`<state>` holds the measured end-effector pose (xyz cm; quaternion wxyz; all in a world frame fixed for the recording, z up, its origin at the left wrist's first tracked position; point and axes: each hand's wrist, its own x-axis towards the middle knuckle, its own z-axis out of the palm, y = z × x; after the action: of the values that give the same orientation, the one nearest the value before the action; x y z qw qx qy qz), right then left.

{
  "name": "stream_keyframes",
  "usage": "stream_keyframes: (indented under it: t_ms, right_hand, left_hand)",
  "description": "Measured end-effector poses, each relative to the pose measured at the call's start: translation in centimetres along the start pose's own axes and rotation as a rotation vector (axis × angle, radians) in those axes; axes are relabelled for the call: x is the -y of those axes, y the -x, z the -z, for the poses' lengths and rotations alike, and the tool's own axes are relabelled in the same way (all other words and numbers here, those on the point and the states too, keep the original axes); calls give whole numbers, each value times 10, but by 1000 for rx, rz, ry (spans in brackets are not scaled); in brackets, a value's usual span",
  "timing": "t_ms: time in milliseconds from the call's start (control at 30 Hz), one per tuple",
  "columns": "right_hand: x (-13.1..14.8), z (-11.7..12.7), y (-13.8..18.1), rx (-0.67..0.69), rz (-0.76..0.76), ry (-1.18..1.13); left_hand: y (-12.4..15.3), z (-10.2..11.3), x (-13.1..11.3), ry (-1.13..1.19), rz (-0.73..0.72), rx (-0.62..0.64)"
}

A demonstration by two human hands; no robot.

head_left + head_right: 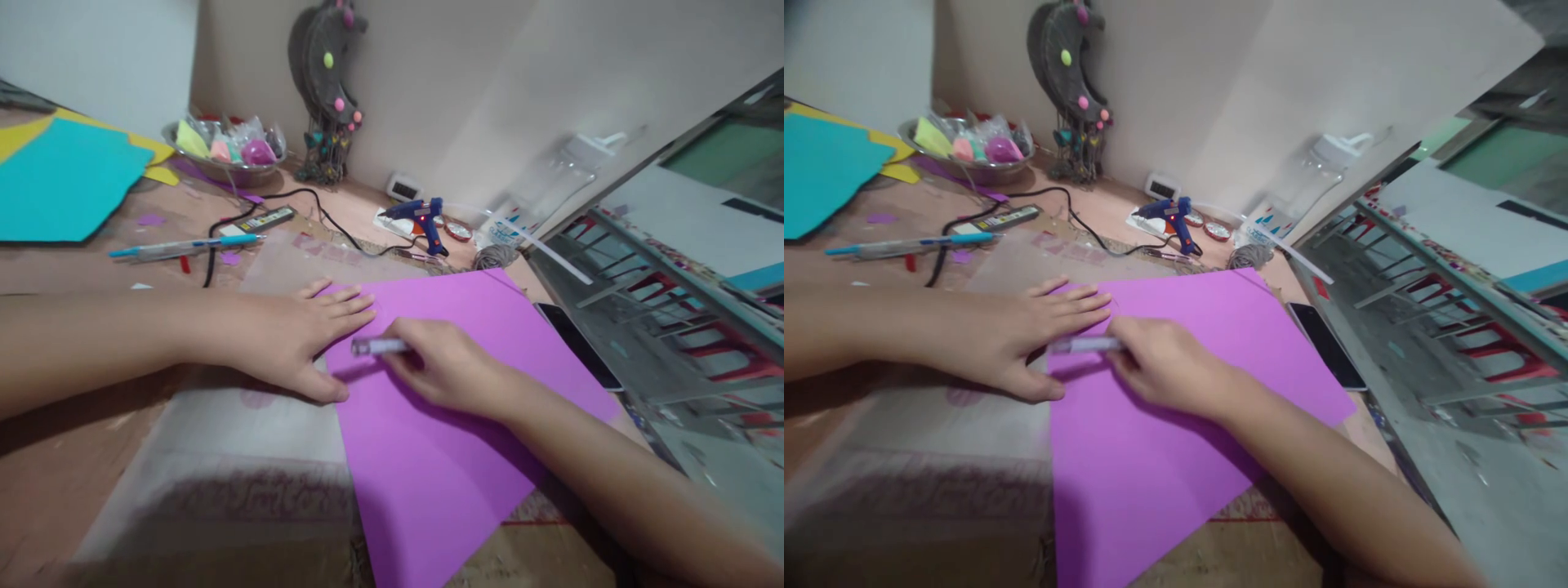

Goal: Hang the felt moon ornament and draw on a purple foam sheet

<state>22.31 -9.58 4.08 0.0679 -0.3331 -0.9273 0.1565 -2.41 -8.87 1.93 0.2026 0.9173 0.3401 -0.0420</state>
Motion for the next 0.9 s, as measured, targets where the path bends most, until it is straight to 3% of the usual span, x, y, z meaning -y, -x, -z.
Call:
stream_keyframes:
  t_ms: [67, 200, 367, 533, 700, 833, 900]
  right_hand:
    - [-1, 0, -1, 78, 37, -34]
    - [-7, 0, -3, -82, -82, 95]
    - [-13, 1, -5, 30, -25, -65]
    - [-27, 4, -14, -90, -161, 18]
    - [-30, 11, -20, 95, -21, -150]
    - [-35, 11, -26, -57, -117, 14]
    - [-36, 9, -28, -38, -92, -11]
  left_hand:
    - [0, 0, 0, -7, -7, 1]
    - [1, 2, -1, -12, 3, 38]
    - [1, 6, -3, 34, -4, 38]
    - [0, 6, -4, 41, 10, 22]
    - [-1, 3, -5, 4, 47, 0]
    - [-2, 5, -7, 7, 73, 26]
    - [-2, 6, -7, 8, 71, 25]
